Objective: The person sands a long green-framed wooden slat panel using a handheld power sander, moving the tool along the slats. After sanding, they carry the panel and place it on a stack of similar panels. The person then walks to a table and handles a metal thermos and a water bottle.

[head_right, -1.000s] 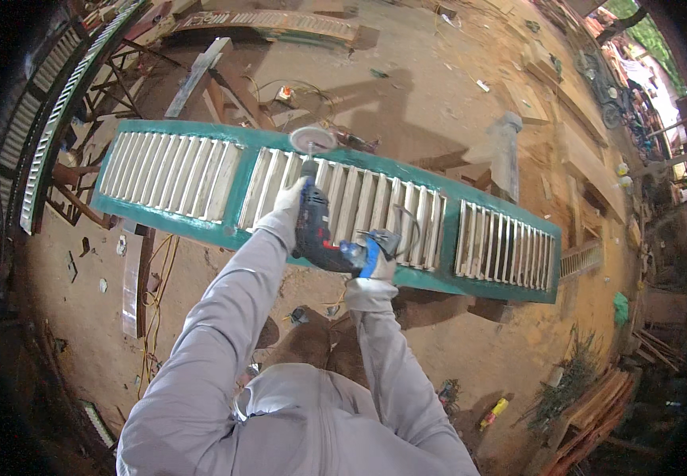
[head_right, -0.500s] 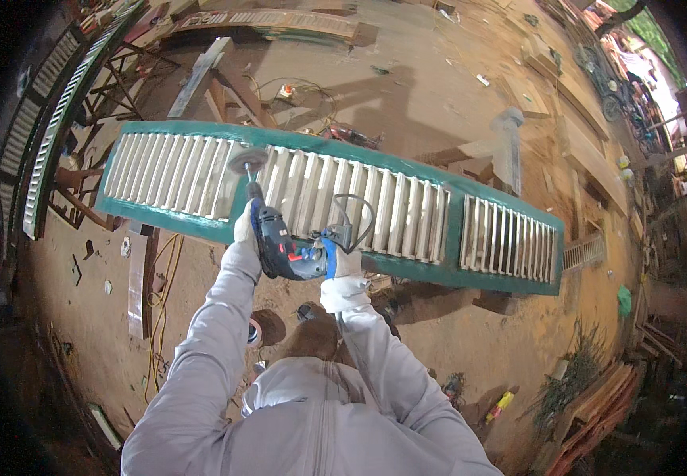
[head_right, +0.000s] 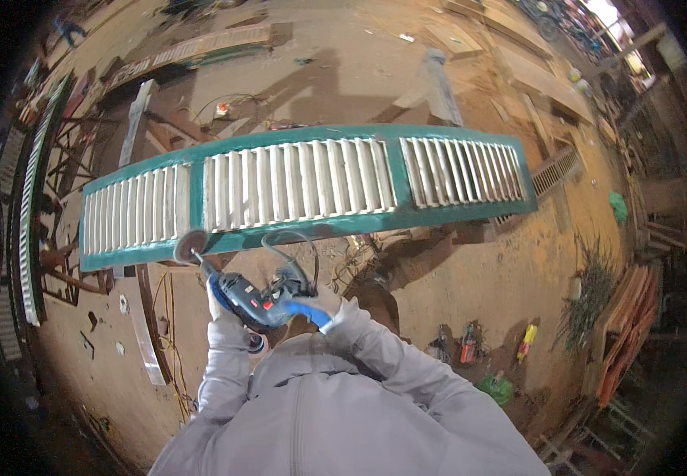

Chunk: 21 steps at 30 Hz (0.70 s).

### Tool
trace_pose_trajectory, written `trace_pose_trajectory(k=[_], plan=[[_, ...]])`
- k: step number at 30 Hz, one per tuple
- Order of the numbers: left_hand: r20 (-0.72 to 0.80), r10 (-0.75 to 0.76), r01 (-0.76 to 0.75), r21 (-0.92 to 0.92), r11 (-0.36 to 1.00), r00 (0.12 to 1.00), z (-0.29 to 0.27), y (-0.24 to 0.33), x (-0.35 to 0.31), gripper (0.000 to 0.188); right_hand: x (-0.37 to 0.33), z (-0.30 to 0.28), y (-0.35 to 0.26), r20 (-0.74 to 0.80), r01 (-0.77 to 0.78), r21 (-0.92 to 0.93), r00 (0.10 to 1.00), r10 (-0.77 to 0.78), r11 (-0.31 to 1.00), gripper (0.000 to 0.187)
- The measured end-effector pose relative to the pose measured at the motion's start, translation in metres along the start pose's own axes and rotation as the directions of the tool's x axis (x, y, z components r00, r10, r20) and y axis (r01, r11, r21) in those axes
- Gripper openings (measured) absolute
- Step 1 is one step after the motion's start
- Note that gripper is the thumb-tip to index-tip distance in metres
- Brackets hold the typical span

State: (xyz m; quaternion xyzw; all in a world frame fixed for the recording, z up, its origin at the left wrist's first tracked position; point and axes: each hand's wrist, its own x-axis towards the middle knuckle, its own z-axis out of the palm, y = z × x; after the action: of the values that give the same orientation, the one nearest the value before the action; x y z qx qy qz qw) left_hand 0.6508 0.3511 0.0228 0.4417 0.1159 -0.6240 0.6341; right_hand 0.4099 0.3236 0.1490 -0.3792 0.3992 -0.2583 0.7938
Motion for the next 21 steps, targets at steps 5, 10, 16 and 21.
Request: trace_pose_trajectory(k=[5,10,16,21], plan=[[0.187,-0.059,0.073,-0.072,0.995,0.981,-0.03,-0.002,-0.034,0.044,-0.051,0.019,-0.019,0.036,0.338,-0.918,0.592,-0.805,0.208,0.067],[0.024,-0.045,0.041,0.127,0.991,0.999,0.014,-0.017,-0.083,0.051,-0.046,0.012,0.003,0.553,0.355,-0.761,0.792,-0.258,-0.543,0.04],[-0.011,-0.108,0.107,0.266,0.958,0.994,0.022,-0.051,-0.08,0.057,-0.06,-0.043,0.046,0.476,0.424,-0.785,0.879,-0.002,-0.452,0.016],[0.097,-0.15,0.104,0.374,0.922,0.984,0.049,-0.091,-0.058,0.052,-0.095,-0.07,0.039,0.354,0.314,-0.884,0.934,-0.057,-0.347,0.021]])
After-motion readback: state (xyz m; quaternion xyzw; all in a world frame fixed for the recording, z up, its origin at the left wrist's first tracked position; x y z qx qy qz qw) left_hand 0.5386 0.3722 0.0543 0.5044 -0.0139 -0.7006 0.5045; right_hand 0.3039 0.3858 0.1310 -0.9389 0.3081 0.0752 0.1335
